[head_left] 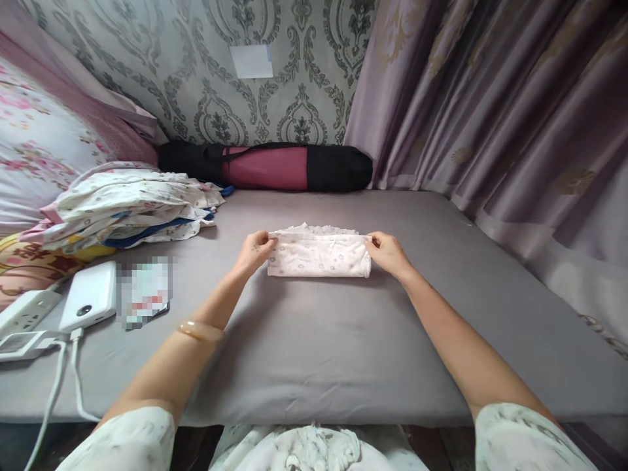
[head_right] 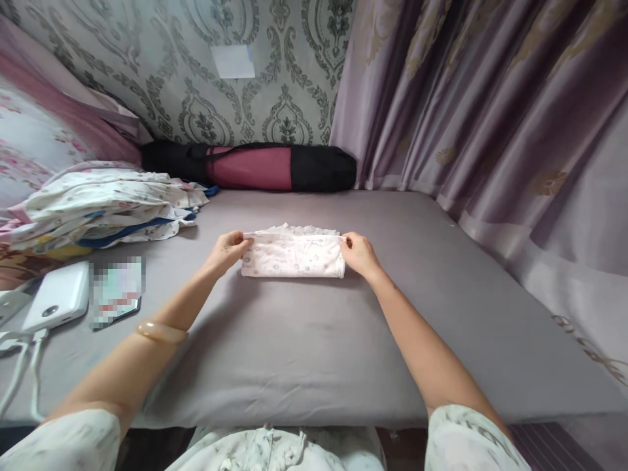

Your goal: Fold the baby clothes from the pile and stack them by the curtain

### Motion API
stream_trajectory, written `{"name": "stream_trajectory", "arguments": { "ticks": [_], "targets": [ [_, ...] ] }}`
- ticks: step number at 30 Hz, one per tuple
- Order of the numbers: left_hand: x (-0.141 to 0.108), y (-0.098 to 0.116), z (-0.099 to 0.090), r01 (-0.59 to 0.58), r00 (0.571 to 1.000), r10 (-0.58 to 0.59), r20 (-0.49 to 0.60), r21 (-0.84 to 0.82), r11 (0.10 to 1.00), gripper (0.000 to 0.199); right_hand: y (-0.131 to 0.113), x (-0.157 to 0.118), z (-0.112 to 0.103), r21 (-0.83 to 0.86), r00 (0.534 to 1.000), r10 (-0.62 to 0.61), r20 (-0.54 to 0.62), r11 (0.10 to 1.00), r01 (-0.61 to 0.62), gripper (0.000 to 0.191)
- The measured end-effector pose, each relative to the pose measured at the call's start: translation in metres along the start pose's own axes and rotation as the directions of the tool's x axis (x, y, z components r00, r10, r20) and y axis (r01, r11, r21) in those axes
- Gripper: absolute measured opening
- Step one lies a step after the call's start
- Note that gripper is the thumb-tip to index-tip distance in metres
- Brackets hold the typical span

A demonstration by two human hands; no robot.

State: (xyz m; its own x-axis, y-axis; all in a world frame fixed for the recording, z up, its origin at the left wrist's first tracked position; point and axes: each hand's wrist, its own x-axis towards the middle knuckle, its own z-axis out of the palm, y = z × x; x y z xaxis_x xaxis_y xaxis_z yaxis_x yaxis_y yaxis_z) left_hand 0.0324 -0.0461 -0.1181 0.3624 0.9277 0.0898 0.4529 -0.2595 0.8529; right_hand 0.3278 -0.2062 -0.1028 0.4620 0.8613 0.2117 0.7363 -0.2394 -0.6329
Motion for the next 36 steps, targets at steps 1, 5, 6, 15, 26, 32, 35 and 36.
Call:
{"name": "stream_trajectory", "arguments": {
  "ticks": [1,5,6,15,26,32,35,36],
  "targets": [
    [0.006,0.001,0.005,0.006,0.999,-0.004,-0.032,0.061,0.998,0.019,0.000,0.008,0.006,-0.028,0.999,0.040,-0.015,0.999,-0.040,0.023],
    [0.025,0.005,0.023,0.062,0.993,-0.032,-0.115,0.261,0.963,0.015,-0.003,0.031,0.022,-0.181,0.985,0.168,-0.034,0.968,-0.171,0.024],
    [0.028,0.005,0.027,0.073,0.991,-0.036,-0.131,0.290,0.954,0.015,-0.005,0.034,0.025,-0.211,0.981,0.188,-0.035,0.959,-0.191,0.025],
    [0.037,0.001,0.050,0.116,0.983,-0.040,-0.180,0.436,0.892,0.022,-0.017,0.043,0.039,-0.329,0.951,0.307,-0.047,0.894,-0.305,0.034],
    [0.040,-0.009,0.057,0.031,0.992,0.042,-0.118,0.555,0.831,0.029,-0.009,0.040,0.056,-0.432,0.960,0.277,-0.039,0.861,-0.266,0.038],
    [0.040,-0.006,0.057,0.159,0.982,-0.065,-0.178,0.587,0.794,0.031,-0.009,0.040,0.059,-0.419,0.941,0.332,-0.067,0.846,-0.329,0.038],
    [0.039,-0.004,0.052,0.152,0.985,-0.072,-0.157,0.594,0.790,0.032,-0.006,0.042,0.054,-0.396,0.934,0.355,-0.032,0.854,-0.338,0.038],
    [0.038,-0.002,0.050,0.145,0.986,-0.064,-0.155,0.596,0.790,0.032,-0.005,0.043,0.050,-0.386,0.931,0.366,-0.003,0.858,-0.338,0.038]
  ]
}}
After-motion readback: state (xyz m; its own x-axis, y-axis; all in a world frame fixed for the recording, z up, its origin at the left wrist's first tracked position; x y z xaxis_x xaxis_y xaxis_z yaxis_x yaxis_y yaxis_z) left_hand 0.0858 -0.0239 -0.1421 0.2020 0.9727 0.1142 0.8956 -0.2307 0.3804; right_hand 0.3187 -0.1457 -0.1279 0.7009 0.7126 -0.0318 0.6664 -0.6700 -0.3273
